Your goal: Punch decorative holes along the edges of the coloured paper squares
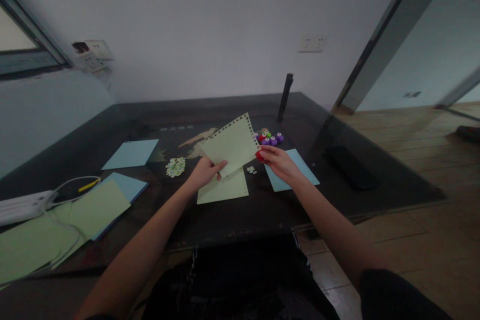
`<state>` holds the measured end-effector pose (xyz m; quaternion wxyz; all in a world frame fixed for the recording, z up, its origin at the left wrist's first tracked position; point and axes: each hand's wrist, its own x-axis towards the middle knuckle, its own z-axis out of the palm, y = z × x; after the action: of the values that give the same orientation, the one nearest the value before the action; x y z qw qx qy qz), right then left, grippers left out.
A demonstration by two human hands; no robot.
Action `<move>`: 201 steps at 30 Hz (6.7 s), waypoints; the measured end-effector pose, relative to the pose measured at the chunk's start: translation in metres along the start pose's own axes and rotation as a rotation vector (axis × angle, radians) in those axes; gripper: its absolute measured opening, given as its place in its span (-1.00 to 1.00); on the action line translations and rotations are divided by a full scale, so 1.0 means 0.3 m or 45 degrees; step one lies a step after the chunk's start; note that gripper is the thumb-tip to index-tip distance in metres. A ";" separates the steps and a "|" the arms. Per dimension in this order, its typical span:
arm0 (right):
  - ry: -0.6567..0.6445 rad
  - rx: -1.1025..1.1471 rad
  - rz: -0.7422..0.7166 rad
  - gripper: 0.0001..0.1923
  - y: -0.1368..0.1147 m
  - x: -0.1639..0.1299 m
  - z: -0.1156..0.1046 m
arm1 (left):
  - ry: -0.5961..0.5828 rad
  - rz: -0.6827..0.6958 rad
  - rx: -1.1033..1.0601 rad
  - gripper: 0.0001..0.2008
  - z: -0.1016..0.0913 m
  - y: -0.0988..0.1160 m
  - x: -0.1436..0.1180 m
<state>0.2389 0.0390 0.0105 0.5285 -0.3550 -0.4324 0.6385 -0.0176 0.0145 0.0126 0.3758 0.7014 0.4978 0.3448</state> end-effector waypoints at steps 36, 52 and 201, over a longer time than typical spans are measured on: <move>-0.074 -0.056 0.044 -0.67 -0.019 -0.013 -0.010 | 0.161 -0.037 -0.023 -0.82 -0.021 0.032 0.000; -0.050 -0.084 0.128 -0.83 -0.017 -0.006 -0.015 | 0.186 -0.048 0.045 -0.80 -0.026 0.052 -0.003; -0.135 -0.447 -0.146 -0.74 0.035 -0.064 0.138 | 0.237 0.248 0.591 -0.87 0.129 0.230 -0.022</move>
<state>0.2010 0.0120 0.0161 0.4704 -0.3824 -0.5838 0.5400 0.0444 -0.0143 0.0534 0.1225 0.7786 0.5263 0.3190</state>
